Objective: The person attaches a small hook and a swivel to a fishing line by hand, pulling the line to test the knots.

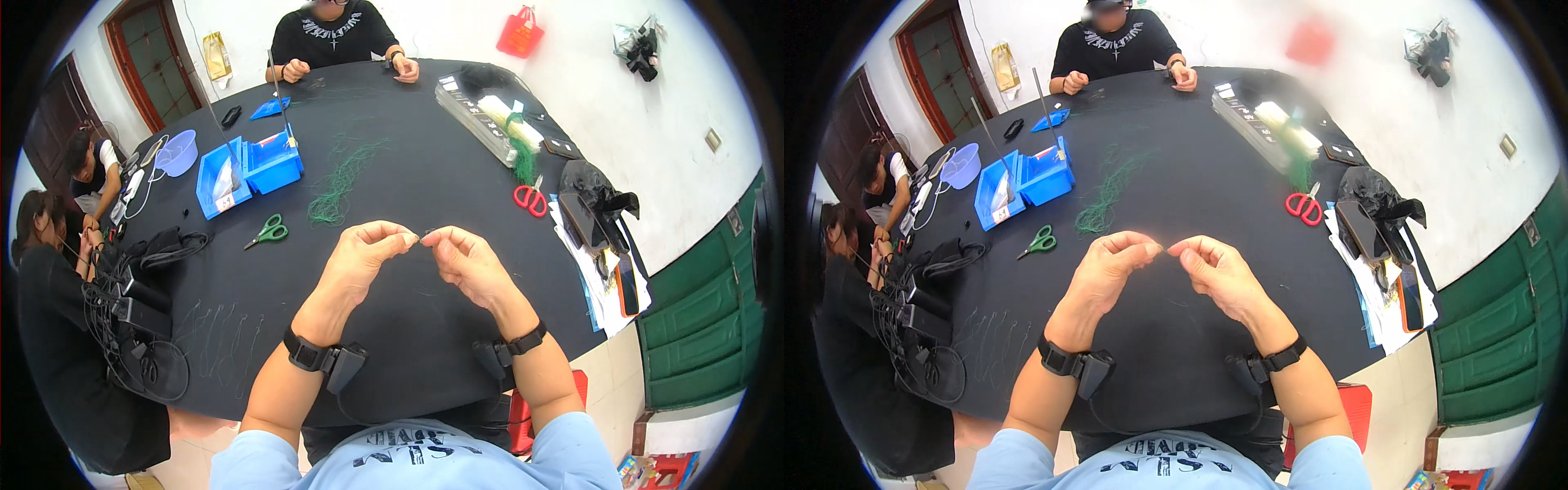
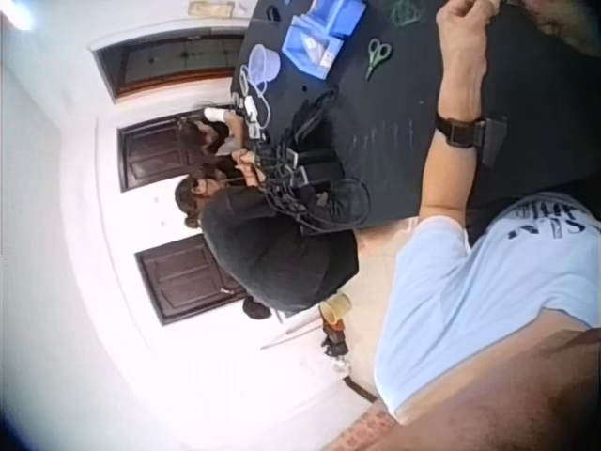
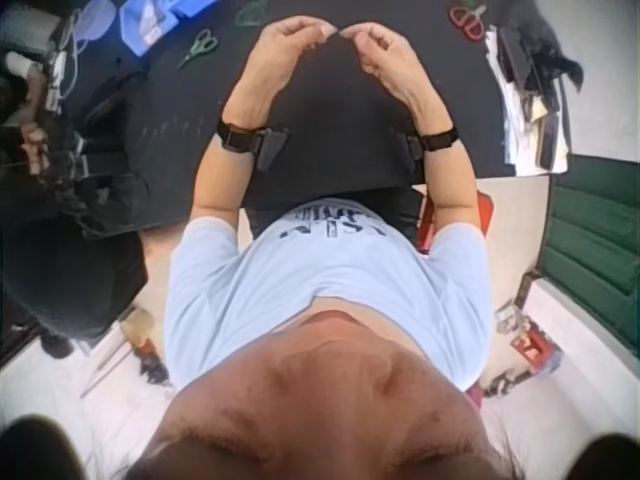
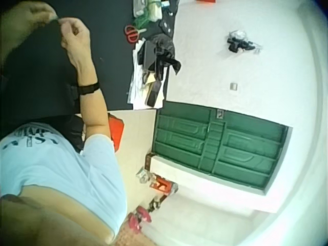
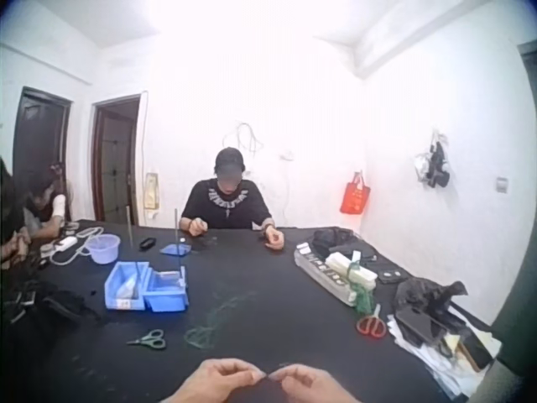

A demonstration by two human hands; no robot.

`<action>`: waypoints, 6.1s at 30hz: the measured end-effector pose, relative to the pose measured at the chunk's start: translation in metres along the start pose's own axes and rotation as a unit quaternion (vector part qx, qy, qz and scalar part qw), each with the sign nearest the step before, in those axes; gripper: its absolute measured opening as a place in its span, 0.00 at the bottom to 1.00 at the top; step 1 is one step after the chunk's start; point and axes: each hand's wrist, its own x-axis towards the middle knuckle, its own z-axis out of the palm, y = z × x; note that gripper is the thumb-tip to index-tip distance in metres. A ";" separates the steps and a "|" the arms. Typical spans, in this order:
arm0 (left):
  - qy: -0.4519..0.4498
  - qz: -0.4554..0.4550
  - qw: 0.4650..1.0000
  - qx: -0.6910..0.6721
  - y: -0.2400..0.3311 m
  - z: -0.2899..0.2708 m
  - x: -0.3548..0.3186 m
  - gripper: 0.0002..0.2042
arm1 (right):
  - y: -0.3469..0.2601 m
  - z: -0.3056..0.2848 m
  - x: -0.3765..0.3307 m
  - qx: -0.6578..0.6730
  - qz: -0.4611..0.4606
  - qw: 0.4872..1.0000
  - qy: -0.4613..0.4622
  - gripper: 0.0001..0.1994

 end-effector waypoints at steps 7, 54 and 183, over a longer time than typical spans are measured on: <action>0.003 0.001 1.000 0.002 -0.002 0.000 0.000 0.07 | 0.014 0.009 0.004 -0.002 -0.003 0.999 0.033 0.07; -0.005 0.054 0.991 0.126 0.001 0.010 -0.005 0.05 | 0.009 -0.002 0.004 -0.282 -0.204 0.933 0.089 0.06; 0.056 0.085 0.992 -0.077 -0.010 0.006 0.003 0.11 | 0.009 0.001 0.000 0.078 0.134 0.987 -0.039 0.16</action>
